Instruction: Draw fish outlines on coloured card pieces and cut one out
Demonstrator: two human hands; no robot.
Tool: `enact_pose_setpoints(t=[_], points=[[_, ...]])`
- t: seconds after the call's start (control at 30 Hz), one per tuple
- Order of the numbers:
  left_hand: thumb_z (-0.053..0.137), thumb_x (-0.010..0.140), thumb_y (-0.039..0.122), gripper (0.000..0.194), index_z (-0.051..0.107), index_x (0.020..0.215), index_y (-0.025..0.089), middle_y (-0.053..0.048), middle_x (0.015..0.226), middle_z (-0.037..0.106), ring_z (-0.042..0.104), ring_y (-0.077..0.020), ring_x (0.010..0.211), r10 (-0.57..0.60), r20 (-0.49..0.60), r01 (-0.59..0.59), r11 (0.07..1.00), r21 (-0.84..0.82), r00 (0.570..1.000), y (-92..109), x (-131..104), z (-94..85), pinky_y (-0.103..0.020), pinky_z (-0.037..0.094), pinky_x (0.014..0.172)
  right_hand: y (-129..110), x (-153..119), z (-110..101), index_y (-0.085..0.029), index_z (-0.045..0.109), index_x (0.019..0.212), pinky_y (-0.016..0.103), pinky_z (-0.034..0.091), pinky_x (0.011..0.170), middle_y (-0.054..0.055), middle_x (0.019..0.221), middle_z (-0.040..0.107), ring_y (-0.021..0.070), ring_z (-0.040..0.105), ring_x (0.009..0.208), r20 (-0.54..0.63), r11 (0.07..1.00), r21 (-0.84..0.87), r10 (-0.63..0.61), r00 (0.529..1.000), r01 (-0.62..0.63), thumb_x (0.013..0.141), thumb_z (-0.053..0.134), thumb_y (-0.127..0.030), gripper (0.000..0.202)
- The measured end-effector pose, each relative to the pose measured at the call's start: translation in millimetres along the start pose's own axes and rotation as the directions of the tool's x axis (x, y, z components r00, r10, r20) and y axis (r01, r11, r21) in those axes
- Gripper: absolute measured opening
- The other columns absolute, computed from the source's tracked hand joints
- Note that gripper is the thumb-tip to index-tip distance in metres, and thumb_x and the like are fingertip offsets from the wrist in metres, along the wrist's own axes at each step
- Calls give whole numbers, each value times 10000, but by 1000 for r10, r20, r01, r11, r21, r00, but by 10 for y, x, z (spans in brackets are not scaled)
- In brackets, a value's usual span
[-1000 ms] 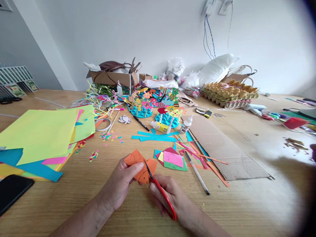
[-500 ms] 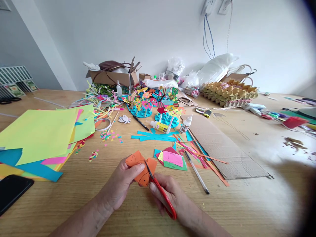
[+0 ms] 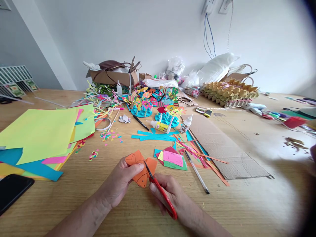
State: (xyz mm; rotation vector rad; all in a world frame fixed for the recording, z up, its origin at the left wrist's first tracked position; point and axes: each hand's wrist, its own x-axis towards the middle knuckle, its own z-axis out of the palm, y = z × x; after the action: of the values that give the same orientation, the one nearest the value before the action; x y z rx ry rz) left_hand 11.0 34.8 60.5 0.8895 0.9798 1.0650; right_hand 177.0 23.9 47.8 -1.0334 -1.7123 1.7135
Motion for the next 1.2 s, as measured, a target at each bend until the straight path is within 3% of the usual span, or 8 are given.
enact_pose_setpoints(t=[0.5, 0.87, 1.2], points=[[704, 692, 387, 241, 622, 703, 161, -4, 675, 612, 529, -164, 690, -7, 61, 5, 999, 35, 998, -7, 7, -25, -259, 433, 678, -28, -3, 0, -206, 372, 600, 177, 278, 382, -71, 454, 390, 61, 358, 381, -16, 999, -19, 47, 999, -47, 780, 426, -758, 583], [721, 652, 380, 234, 664, 698, 159, -24, 701, 645, 571, -183, 679, -19, 60, 15, 998, 62, 998, 54, 2, -43, -273, 450, 664, 1, -15, -25, -206, 366, 629, 187, 234, 396, -72, 522, 337, 68, 317, 445, -6, 995, -94, -11, 1000, 10, 828, 502, -644, 500], [704, 700, 357, 194, 687, 766, 176, -23, 746, 661, 571, -184, 739, -35, 170, 24, 997, 69, 985, 73, 28, -130, -270, 439, 719, -13, 0, -48, -206, 340, 600, 199, 218, 422, -60, 555, 291, 80, 276, 487, -1, 981, -189, -54, 999, 53, 841, 506, -613, 501]])
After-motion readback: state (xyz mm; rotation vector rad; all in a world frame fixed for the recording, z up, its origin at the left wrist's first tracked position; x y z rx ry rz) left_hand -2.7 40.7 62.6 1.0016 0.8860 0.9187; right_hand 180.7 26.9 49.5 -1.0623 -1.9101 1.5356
